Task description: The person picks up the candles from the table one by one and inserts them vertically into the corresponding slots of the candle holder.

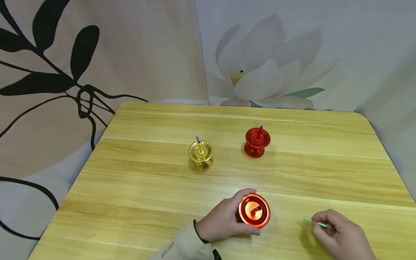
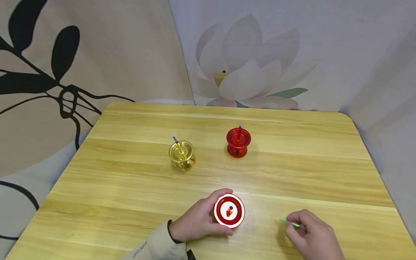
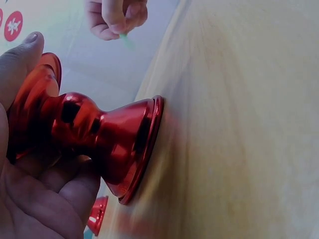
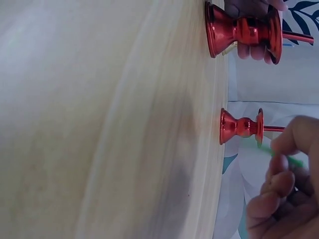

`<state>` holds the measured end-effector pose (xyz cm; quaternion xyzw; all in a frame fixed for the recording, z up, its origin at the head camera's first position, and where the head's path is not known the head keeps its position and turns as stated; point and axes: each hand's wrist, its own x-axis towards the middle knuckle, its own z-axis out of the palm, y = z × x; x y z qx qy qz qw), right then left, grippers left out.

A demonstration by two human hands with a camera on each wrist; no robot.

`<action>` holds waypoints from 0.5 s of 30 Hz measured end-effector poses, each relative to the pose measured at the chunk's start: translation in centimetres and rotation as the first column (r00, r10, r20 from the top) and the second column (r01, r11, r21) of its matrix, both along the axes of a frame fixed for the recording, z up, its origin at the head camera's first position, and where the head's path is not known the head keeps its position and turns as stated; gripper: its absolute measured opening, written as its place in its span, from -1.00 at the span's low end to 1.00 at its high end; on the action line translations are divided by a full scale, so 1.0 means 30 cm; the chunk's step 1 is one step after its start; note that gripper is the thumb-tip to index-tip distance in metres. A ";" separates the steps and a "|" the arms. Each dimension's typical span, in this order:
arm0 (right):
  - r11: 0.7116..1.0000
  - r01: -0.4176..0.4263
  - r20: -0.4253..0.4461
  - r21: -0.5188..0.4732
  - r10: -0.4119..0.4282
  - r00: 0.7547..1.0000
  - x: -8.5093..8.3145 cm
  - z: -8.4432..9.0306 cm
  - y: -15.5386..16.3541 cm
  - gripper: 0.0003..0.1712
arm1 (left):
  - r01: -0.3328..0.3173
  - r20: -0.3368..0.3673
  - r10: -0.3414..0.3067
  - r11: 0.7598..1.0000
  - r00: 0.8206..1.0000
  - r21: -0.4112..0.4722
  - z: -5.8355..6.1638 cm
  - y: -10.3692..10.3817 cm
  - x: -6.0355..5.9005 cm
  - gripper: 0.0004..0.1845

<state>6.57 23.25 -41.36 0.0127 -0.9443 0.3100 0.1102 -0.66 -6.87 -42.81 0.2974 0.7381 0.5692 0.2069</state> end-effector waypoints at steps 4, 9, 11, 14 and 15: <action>0.999 -0.053 -0.116 -0.005 0.052 0.992 -0.011 -0.001 0.001 -0.61 | 0.000 -0.006 0.000 1.000 1.000 0.003 -0.002 0.000 0.001 -0.11; 0.997 -0.079 -0.139 0.007 0.079 0.987 -0.024 0.008 -0.008 -0.60 | -0.001 -0.009 0.001 1.000 1.000 0.003 -0.003 -0.001 0.001 -0.11; 0.996 -0.085 -0.140 0.015 0.086 0.986 -0.028 0.014 -0.014 -0.60 | -0.001 -0.013 0.001 1.000 1.000 0.001 -0.004 -0.001 0.001 -0.11; 0.994 -0.104 -0.151 0.018 0.106 0.983 -0.034 0.025 -0.025 -0.62 | -0.003 -0.021 0.002 1.000 1.000 -0.004 -0.004 -0.001 0.001 -0.11; 0.994 -0.108 -0.152 0.019 0.110 0.982 -0.036 0.029 -0.030 -0.62 | -0.003 -0.023 0.003 1.000 1.000 -0.006 -0.004 -0.001 0.001 -0.10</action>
